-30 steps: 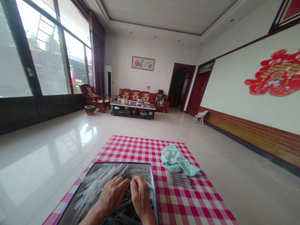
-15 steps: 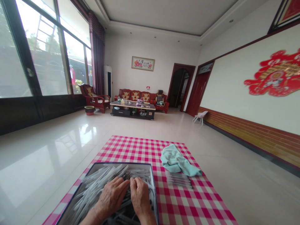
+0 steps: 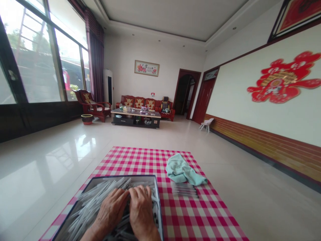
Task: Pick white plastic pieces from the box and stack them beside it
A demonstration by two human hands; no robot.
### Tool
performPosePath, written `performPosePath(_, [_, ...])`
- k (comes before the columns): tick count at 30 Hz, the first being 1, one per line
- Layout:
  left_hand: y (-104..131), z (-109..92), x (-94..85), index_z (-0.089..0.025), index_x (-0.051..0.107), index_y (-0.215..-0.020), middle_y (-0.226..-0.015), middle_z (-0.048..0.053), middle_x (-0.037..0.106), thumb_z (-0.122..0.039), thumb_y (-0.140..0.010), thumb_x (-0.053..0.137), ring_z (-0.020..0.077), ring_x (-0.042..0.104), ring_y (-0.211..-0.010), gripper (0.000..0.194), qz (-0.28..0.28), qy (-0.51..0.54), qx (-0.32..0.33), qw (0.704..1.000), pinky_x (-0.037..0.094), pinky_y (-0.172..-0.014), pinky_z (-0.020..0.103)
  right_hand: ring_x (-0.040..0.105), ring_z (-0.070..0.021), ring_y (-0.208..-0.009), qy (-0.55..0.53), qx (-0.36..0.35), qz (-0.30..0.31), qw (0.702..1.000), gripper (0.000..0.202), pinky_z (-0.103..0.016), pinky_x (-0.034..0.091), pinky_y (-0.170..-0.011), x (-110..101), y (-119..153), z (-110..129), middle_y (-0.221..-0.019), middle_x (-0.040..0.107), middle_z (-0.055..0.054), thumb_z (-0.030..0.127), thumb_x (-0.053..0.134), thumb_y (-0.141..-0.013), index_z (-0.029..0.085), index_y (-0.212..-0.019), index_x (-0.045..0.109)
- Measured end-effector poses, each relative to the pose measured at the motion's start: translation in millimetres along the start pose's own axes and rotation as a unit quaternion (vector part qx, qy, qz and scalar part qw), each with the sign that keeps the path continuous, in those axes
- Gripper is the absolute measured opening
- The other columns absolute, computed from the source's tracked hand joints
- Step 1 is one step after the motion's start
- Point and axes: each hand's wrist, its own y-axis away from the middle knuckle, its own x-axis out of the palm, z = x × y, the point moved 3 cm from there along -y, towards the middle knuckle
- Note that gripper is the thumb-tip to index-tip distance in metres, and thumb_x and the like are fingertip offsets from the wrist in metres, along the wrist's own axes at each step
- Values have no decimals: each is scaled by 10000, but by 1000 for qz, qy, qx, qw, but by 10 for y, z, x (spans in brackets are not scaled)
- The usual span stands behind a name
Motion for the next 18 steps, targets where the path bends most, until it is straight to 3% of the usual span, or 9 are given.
performPosePath(5, [1, -7, 10, -191, 604, -1005, -804, 53, 621, -168, -948, 399, 189, 588, -712, 214, 4, 19, 7, 1000, 477, -678, 314, 614, -223, -892, 18, -1, 52, 998, 232, -418, 362, -914, -20, -11, -79, -882, 679, -26, 40, 457, -889, 222, -900, 602])
performPosePath(9, [11, 36, 14, -177, 590, -1102, -876, 67, 648, -195, -953, 441, 191, 613, -766, 212, -35, 15, 2, 999, 498, -702, 313, 604, -215, -888, 23, 11, 43, 999, 228, -407, 346, -919, -115, 4, -250, -889, 676, -20, 34, 472, -884, 220, -910, 600])
performPosePath(12, [9, 48, 19, -184, 600, -1069, -875, 61, 654, -200, -961, 440, 185, 620, -765, 194, -49, 16, -2, 999, 506, -700, 306, 592, -214, -900, 19, 29, 35, 999, 225, -399, 345, -919, -169, 31, -343, -901, 669, -19, 22, 498, -859, 217, -910, 596])
performPosePath(18, [-1, 23, 3, -192, 596, -1087, -906, 59, 667, -206, -963, 451, 181, 638, -782, 191, -46, 28, 10, 999, 523, -718, 303, 582, -209, -948, 9, 3, 47, 999, 225, -442, 271, -1024, -139, 43, -238, -911, 680, 8, 45, 519, -880, 245, -949, 599])
